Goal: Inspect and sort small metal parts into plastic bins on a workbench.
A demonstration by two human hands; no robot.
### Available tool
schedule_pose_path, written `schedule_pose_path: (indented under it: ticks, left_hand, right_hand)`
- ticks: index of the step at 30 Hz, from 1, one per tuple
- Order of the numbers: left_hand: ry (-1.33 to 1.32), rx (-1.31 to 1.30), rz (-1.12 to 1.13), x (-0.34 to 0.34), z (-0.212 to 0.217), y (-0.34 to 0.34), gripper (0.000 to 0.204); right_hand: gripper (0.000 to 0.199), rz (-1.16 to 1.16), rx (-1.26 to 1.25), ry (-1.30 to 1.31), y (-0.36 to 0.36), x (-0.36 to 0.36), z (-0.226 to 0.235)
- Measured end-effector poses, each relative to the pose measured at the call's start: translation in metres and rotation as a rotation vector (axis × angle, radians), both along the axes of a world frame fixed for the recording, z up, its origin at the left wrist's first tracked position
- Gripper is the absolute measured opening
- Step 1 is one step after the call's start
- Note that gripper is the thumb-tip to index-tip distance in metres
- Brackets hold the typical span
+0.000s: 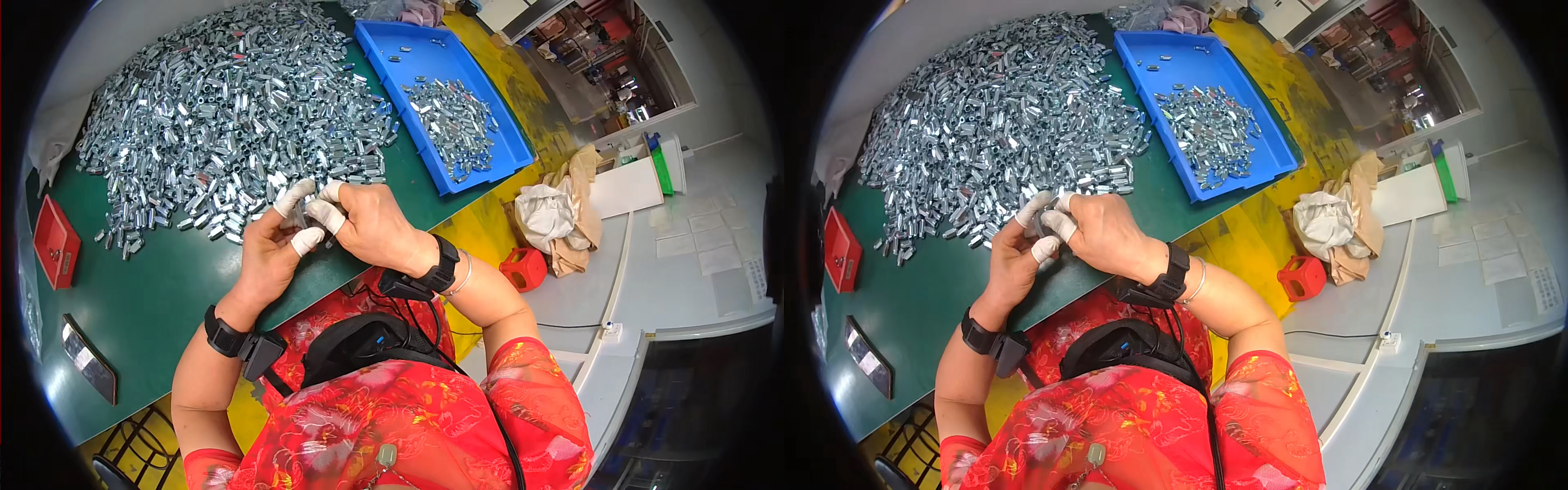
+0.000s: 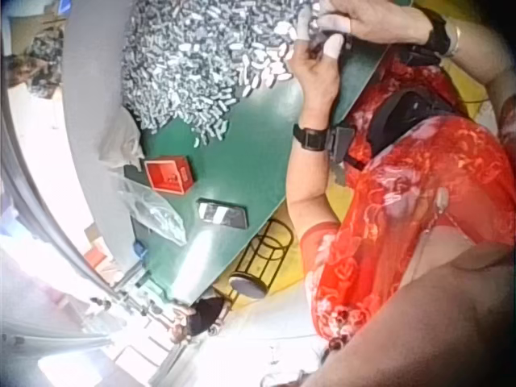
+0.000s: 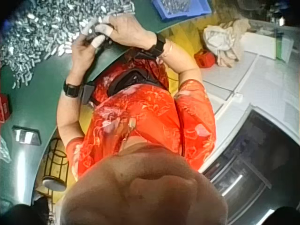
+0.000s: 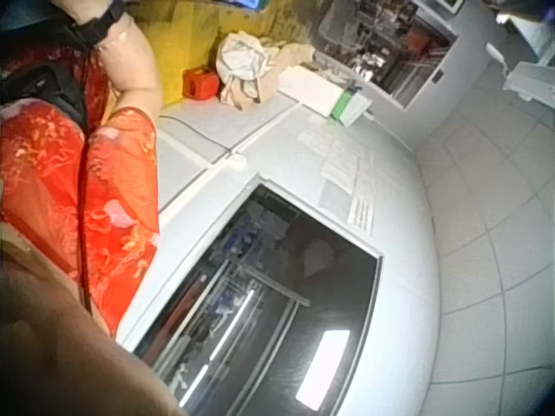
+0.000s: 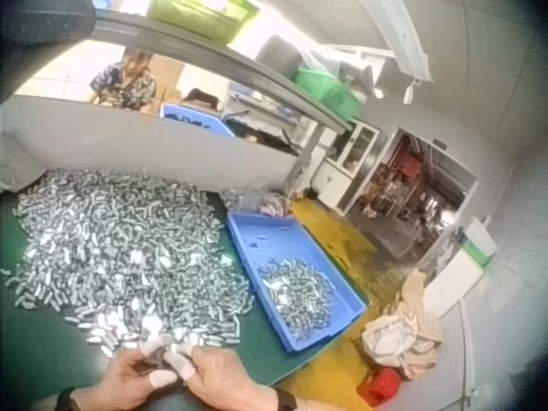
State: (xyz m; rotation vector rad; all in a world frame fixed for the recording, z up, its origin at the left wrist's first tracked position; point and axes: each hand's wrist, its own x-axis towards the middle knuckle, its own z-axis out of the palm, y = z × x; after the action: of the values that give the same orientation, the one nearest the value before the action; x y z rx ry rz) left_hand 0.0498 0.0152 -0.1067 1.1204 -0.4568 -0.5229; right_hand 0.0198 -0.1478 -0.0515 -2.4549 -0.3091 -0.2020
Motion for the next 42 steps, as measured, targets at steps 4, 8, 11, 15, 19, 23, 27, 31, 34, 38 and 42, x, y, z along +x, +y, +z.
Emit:
schedule_pose_path:
  ticks: [4,8,11,15,19,23,27,31,34,38,42]
  left_hand:
    - [-0.008,-0.015,0.006,0.0,0.002,0.0,0.055]
    - [0.059,-0.057,-0.083,0.003,0.001,0.002,0.053]
    - [0.143,-0.135,-0.185,0.007,0.0,0.006,0.052]
    - [0.158,-0.167,-0.387,0.013,-0.006,0.01,0.052]
    - [-0.002,-0.01,-0.177,0.001,-0.001,0.004,0.05]
    - [-0.166,0.059,-0.003,-0.005,-0.004,-0.003,0.048]
    - [-0.189,0.008,-0.013,-0.004,-0.003,0.0,0.046]
    - [-0.008,0.026,-0.106,0.0,0.005,0.0,0.043]
    - [0.145,0.024,-0.264,0.004,-0.001,0.003,0.046]
    - [0.265,-0.031,0.059,0.02,0.003,0.01,0.048]
    - [0.12,-0.013,0.053,0.013,-0.003,0.004,0.05]
  right_hand:
    - [0.011,-0.016,0.303,0.063,0.006,-0.004,0.002]
    - [0.01,0.039,0.475,0.111,0.01,-0.01,0.006]
    - [0.009,0.11,0.417,0.044,0.008,-0.011,0.007]
    - [0.008,0.187,0.245,-0.154,0.003,-0.009,0.0]
    - [0.007,0.129,0.318,-0.109,0.002,-0.012,-0.012]
    - [0.008,-0.045,0.758,0.322,0.003,-0.013,-0.015]
    - [0.009,-0.103,0.928,0.481,0.009,-0.017,-0.015]
    - [0.007,-0.01,0.526,0.002,0.005,-0.021,-0.021]
    - [0.007,0.141,0.034,-0.412,-0.015,-0.017,-0.023]
    - [0.009,-0.487,0.142,-0.467,-0.058,0.001,0.006]
    - [0.012,-0.482,-0.096,-0.419,-0.088,0.006,-0.01]
